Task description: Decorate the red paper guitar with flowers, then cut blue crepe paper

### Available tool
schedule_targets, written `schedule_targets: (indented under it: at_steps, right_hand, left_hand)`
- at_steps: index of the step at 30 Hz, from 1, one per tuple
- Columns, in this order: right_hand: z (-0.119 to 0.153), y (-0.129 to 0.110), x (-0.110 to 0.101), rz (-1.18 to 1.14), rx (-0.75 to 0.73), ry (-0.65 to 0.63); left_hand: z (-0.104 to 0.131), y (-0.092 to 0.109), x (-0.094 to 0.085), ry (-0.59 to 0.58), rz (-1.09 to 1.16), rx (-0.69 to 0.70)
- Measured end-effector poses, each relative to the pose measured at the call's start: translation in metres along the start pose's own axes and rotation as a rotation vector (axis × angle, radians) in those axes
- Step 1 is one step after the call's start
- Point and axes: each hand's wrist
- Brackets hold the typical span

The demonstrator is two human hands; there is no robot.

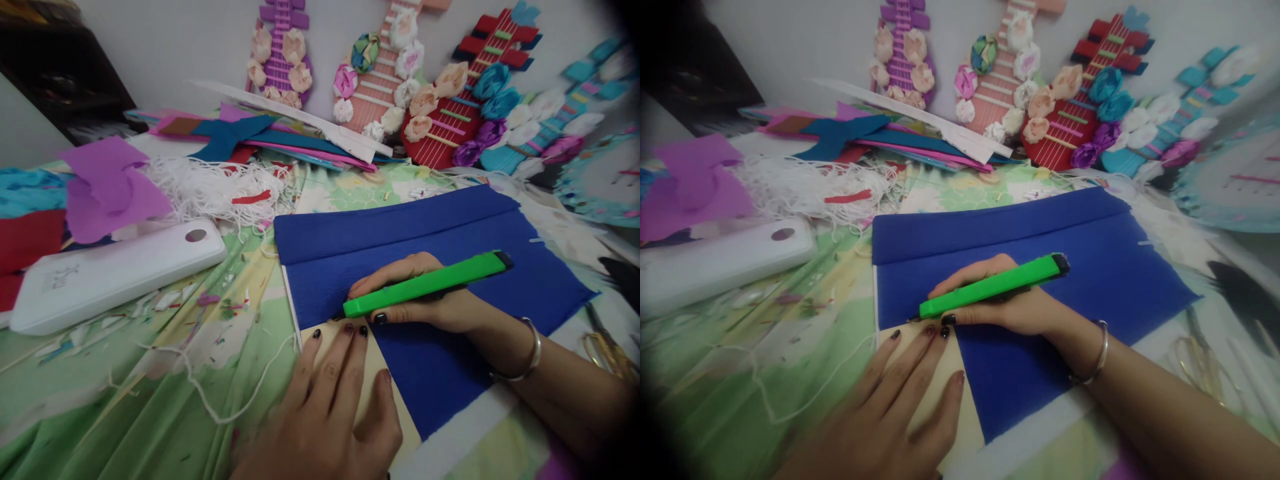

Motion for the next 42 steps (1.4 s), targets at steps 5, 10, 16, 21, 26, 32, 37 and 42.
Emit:
schedule_targets:
  at_steps: [5,10,16,21,26,32,37,42]
  right_hand:
    - [0.000,0.000,-0.001,0.007,-0.007,-0.005]
    - [0.001,0.002,-0.005,0.025,0.011,-0.002]
    - [0.001,0.002,-0.005,0.033,0.017,-0.001]
    - [0.002,0.000,-0.009,0.082,0.026,0.003]
    - [0.004,-0.001,-0.011,0.080,0.027,0.015]
    - [0.004,-0.001,-0.010,0.112,0.024,0.009]
    - [0.006,-0.001,-0.015,0.138,0.034,0.010]
    - [0.007,-0.001,-0.016,0.123,0.038,0.025]
  left_hand:
    - [0.000,-0.001,0.000,-0.005,0.007,-0.003]
    - [0.000,0.000,-0.001,-0.009,-0.003,-0.002]
    - [0.001,0.000,0.000,-0.018,0.002,0.006]
    - [0.001,0.000,0.000,-0.015,-0.007,-0.003]
    - [0.001,0.000,-0.001,-0.035,-0.004,0.001]
    - [0.002,0.001,-0.002,-0.029,0.011,-0.010]
    - [0.001,0.001,-0.002,-0.028,0.019,0.002]
    - [0.002,0.001,0.000,-0.012,0.004,-0.013]
Point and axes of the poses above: each hand's wrist, its own z-axis away from the middle knuckle, its own x-axis out of the palm, y = z × x, and after that the axes turned 4 degrees about z, right-handed
